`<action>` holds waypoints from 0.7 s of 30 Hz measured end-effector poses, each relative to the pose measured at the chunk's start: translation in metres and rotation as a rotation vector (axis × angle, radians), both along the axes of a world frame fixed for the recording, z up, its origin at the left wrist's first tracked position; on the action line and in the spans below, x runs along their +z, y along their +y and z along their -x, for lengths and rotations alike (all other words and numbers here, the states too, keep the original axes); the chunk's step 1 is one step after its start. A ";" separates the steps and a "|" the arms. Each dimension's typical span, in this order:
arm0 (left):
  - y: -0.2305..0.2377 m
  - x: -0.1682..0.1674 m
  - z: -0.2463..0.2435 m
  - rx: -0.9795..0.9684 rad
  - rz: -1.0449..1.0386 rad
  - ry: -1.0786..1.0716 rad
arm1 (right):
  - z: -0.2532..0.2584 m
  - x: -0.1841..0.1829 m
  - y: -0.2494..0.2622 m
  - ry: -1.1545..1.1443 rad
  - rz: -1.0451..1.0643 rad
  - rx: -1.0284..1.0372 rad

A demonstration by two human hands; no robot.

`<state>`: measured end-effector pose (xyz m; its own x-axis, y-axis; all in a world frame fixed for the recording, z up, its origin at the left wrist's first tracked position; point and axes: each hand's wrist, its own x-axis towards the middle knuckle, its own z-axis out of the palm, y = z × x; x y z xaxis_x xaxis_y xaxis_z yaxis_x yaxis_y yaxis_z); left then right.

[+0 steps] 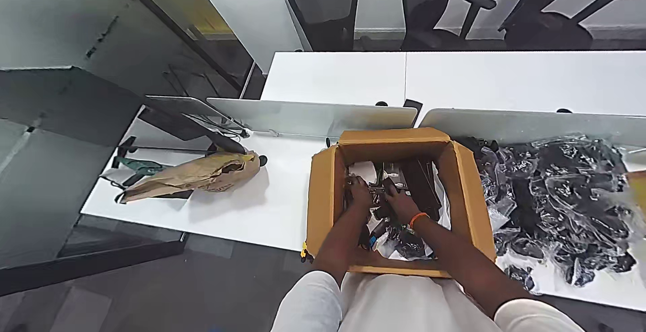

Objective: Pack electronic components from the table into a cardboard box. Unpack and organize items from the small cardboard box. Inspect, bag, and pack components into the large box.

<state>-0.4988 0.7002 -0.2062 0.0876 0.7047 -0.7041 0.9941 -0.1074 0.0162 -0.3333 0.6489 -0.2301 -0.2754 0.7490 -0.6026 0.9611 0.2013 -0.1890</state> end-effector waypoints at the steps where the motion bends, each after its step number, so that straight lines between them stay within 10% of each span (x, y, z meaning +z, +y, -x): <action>1: -0.003 0.006 -0.006 0.061 0.033 -0.004 | 0.000 0.000 0.001 0.004 0.002 0.003; 8: -0.008 -0.004 -0.006 0.377 -0.071 -0.179 | 0.001 -0.006 -0.002 0.042 0.015 -0.007; 21: 0.065 0.050 0.021 -0.365 0.269 -0.207 | 0.019 -0.018 -0.001 0.275 -0.006 0.054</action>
<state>-0.5195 0.7647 -0.1564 0.4519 0.3979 -0.7984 0.8654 -0.4128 0.2841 -0.3526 0.6481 -0.2478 -0.4675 0.7320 -0.4956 0.8619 0.2528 -0.4396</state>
